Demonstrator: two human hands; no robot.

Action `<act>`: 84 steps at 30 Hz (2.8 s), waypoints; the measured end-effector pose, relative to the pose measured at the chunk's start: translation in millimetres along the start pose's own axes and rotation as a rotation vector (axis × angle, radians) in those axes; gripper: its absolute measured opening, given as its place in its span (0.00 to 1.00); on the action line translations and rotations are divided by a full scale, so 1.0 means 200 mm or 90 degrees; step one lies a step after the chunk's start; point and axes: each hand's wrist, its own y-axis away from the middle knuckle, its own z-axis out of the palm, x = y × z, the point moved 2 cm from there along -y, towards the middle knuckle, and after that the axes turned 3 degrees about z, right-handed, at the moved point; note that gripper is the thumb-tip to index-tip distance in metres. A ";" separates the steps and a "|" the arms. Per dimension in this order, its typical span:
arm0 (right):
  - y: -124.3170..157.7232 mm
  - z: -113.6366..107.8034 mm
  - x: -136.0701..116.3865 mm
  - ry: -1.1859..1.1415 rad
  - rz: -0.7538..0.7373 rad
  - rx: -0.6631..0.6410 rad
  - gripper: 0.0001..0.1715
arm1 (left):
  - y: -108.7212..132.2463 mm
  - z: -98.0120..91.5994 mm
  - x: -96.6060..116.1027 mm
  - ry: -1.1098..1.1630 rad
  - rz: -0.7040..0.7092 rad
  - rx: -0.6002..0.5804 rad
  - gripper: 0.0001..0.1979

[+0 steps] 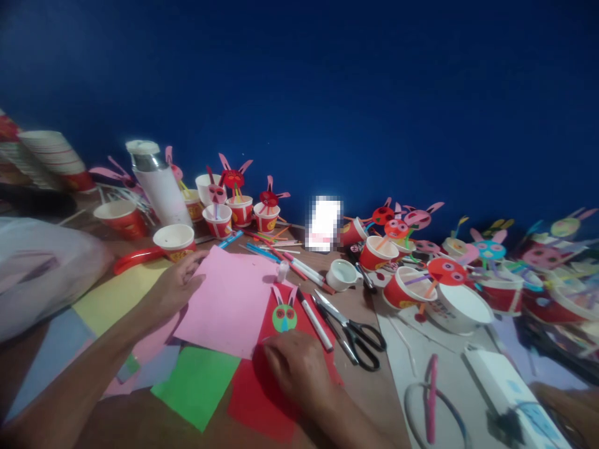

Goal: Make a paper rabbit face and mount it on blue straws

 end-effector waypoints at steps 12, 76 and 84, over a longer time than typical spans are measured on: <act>-0.08 -0.03 0.02 -0.526 0.298 0.094 0.18 | 0.04 -0.17 0.09 0.329 -0.028 -0.106 0.26; -0.11 -0.03 0.01 -0.849 0.483 -0.003 0.05 | 0.22 0.19 0.12 0.181 -0.069 -0.245 0.19; -0.11 -0.05 0.04 -0.847 0.453 0.021 0.12 | 0.19 0.15 0.11 0.227 -0.096 -0.094 0.20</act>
